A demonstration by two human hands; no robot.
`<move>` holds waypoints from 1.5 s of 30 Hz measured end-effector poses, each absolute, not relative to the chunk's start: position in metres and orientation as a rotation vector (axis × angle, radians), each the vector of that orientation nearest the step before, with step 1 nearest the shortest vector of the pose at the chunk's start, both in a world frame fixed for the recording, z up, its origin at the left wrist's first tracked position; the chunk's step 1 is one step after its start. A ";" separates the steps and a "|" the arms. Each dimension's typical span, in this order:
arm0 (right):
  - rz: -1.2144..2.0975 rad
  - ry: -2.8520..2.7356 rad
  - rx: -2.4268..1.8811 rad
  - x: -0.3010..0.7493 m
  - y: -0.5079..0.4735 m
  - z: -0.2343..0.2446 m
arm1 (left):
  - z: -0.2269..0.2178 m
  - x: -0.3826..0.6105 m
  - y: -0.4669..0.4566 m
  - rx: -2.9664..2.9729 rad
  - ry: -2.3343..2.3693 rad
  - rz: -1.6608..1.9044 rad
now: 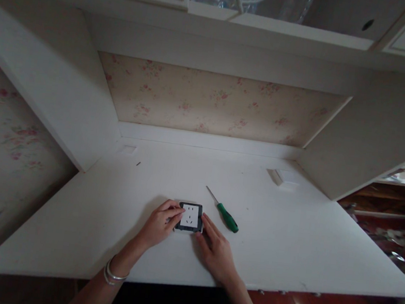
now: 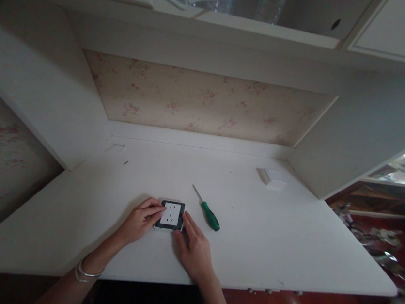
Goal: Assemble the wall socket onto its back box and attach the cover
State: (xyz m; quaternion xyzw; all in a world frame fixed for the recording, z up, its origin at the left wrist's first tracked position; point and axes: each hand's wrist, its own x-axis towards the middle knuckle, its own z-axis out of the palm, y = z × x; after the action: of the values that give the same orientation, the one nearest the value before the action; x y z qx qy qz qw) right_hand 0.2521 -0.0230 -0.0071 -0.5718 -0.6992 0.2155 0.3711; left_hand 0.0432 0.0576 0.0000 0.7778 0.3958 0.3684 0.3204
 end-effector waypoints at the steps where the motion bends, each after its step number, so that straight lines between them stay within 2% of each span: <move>1: 0.554 -1.796 -1.465 0.252 -0.023 -0.007 | 0.000 0.043 0.057 2.042 1.043 0.969; 45: 0.564 -1.792 -1.481 0.252 -0.024 -0.007 | 0.007 0.045 0.058 2.023 1.095 1.046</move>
State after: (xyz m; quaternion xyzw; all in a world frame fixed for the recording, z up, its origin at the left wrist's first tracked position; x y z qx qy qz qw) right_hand 0.2520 -0.0241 -0.0067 -0.5762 -0.6971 0.2195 0.3659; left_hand 0.0454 0.0578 0.0065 0.7631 0.4130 0.3944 0.3026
